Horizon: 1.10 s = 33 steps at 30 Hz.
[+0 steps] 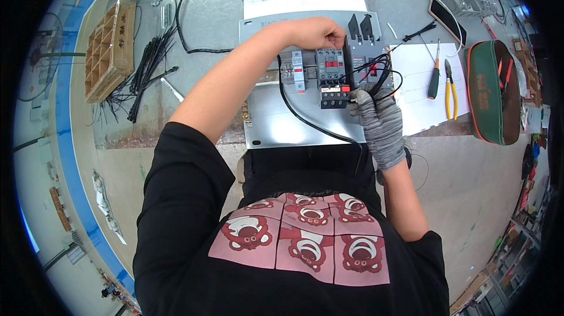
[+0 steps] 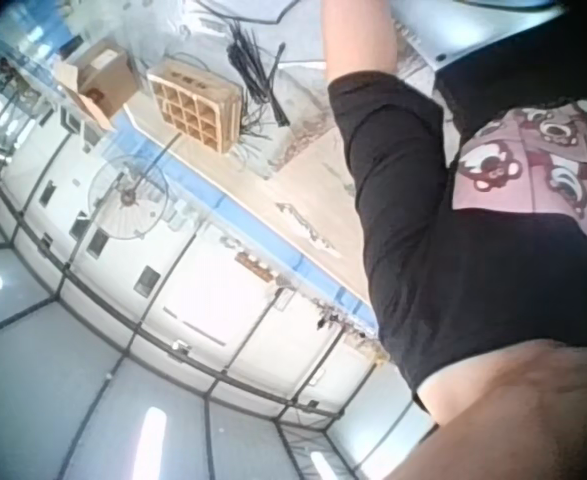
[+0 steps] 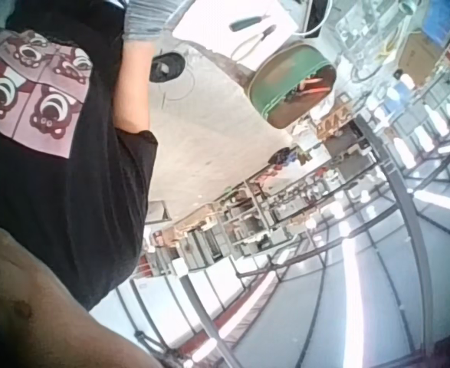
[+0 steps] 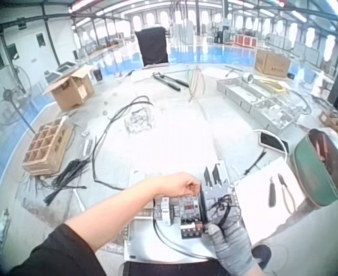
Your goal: The person routes black wires through a metal electrical enclosure, connects them to terminal blocks and circuit breakers, and secures the wiring with zip ties. They also apply white labels to the wires and organize the bundle inside the enclosure.
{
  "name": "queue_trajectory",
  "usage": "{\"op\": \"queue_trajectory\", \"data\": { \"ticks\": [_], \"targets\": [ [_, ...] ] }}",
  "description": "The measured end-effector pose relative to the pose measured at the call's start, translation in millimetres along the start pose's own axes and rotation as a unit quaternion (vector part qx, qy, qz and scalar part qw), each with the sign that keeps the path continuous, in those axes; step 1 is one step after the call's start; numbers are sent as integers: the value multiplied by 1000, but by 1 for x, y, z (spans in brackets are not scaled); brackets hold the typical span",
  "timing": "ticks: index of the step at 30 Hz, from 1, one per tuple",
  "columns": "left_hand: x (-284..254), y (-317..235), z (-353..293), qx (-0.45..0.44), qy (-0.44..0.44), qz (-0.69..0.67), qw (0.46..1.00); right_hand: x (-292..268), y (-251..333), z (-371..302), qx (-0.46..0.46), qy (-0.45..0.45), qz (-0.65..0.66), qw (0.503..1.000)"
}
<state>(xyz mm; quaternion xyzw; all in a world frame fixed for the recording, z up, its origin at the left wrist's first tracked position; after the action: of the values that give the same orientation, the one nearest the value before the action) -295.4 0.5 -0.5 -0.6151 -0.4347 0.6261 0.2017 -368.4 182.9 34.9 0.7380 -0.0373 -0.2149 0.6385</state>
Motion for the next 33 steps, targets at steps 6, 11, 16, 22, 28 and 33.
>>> {"op": "queue_trajectory", "data": {
  "ticks": [6, 11, 16, 22, 28, 33],
  "targets": [
    [-10, 14, -10, -147, -13, -22, 989, -2, 3, 8, 7, 0, 37, 999],
    [-3, 17, -6, -57, -19, -39, 997, 3, 22, 9, -36, 18, 28, 999],
    [1, 15, -1, -32, -12, -39, 999, 3, 46, -5, -221, 34, -63, 973],
    [2, 15, -2, -67, -10, -35, 997, 9, 45, -12, -311, 56, -130, 940],
    [1, 9, -3, -66, -9, -14, 998, 7, 42, -16, -281, 64, -56, 956],
    [1, 12, -3, -57, -14, -4, 998, 8, 40, -24, -309, 80, -145, 937]
  ]
}}
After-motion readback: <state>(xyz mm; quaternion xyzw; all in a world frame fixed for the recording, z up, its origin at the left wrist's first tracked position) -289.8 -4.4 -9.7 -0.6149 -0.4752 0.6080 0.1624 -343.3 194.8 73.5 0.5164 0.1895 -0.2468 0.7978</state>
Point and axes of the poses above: each hand's wrist, its own z-axis towards the middle knuckle, its own x-axis out of the palm, y = z × x, the point moved 8 cm from there along z, towards the middle knuckle, and after that the axes turned 5 degrees about -y, right-handed, at the moved point
